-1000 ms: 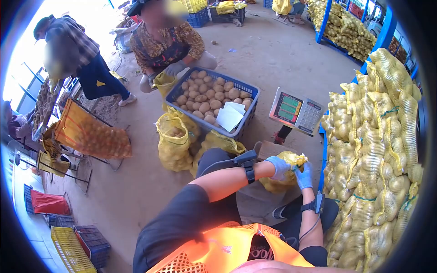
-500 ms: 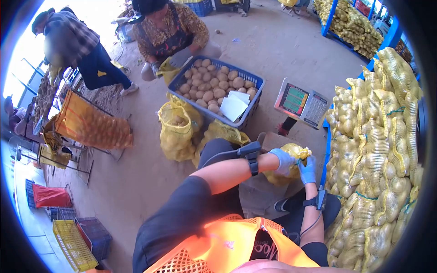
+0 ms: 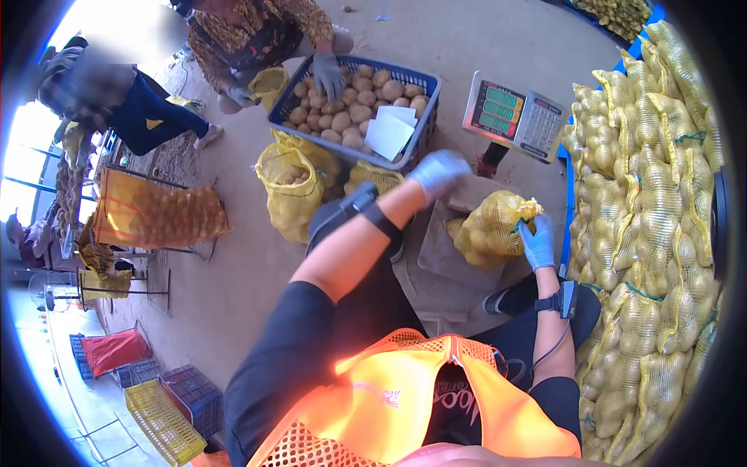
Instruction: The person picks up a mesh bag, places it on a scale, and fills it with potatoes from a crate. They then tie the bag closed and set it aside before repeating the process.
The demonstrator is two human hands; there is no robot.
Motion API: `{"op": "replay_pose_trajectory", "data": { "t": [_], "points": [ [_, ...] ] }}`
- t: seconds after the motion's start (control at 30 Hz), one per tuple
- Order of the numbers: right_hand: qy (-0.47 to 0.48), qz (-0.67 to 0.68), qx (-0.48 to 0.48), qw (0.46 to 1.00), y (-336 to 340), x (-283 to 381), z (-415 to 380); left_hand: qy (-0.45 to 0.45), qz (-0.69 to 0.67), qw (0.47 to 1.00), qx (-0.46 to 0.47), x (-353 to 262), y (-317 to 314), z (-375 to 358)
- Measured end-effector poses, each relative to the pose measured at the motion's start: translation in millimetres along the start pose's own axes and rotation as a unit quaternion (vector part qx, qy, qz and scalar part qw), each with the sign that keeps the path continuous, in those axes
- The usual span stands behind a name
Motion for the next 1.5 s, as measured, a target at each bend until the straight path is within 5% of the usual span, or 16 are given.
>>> {"op": "replay_pose_trajectory", "data": {
  "t": [0.03, 0.1, 0.13, 0.2, 0.3, 0.43, 0.63, 0.97, 1.2, 1.4, 1.5],
  "points": [
    [-0.011, 0.002, -0.003, 1.0, -0.8, 0.4, 0.5, -0.134, -0.087, 0.985, 0.067, -40.6, -20.2, -0.3],
    [0.035, -0.018, -0.05, 0.998, 4.9, 13.7, 3.3, 0.138, -0.373, 0.882, 0.254, -76.7, -43.5, -8.7],
    [0.007, 0.02, -0.04, 0.999, 5.2, 14.5, 3.3, 0.134, -0.378, 0.879, 0.256, -86.5, -42.8, -7.3],
    [-0.005, 0.05, -0.05, 0.997, 3.3, 6.9, 1.7, 0.052, -0.163, 0.887, 0.429, -108.4, -58.6, -17.0],
    [0.022, 0.166, -0.056, 0.984, 1.3, 10.8, 1.4, 0.081, -0.107, 0.869, 0.477, -109.8, -55.9, -14.4],
    [0.076, 0.086, -0.044, 0.992, 8.2, 27.0, -1.0, 0.077, -0.117, 0.933, 0.332, -96.5, -58.3, -2.4],
    [0.038, -0.023, -0.002, 0.999, -2.8, 30.6, -3.9, 0.061, -0.151, 0.926, 0.341, -87.1, -62.4, -9.4],
    [0.006, 0.14, 0.029, 0.99, 3.5, 37.0, -1.6, 0.127, -0.128, 0.906, 0.382, -82.3, -70.9, -8.9],
    [-0.023, 0.007, 0.036, 0.999, -4.9, 18.1, -2.0, 0.11, -0.104, 0.912, 0.382, -92.8, -67.3, -0.2],
    [-0.041, 0.023, 0.044, 0.998, -8.7, 1.6, 1.8, 0.087, -0.111, 0.922, 0.361, -98.1, -58.3, 2.4],
    [0.032, 0.041, -0.028, 0.998, -13.1, -6.4, 1.0, 0.064, -0.101, 0.93, 0.347, -102.4, -49.2, 4.9]
  ]
}}
Point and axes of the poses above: each hand's wrist, its own z-axis towards the middle knuckle, its own y-axis out of the back of the hand, x = y × z, the point moved 7 cm from there along z, towards the middle knuckle, and after that the axes turned 6 degrees about x, right-handed, at the moved point
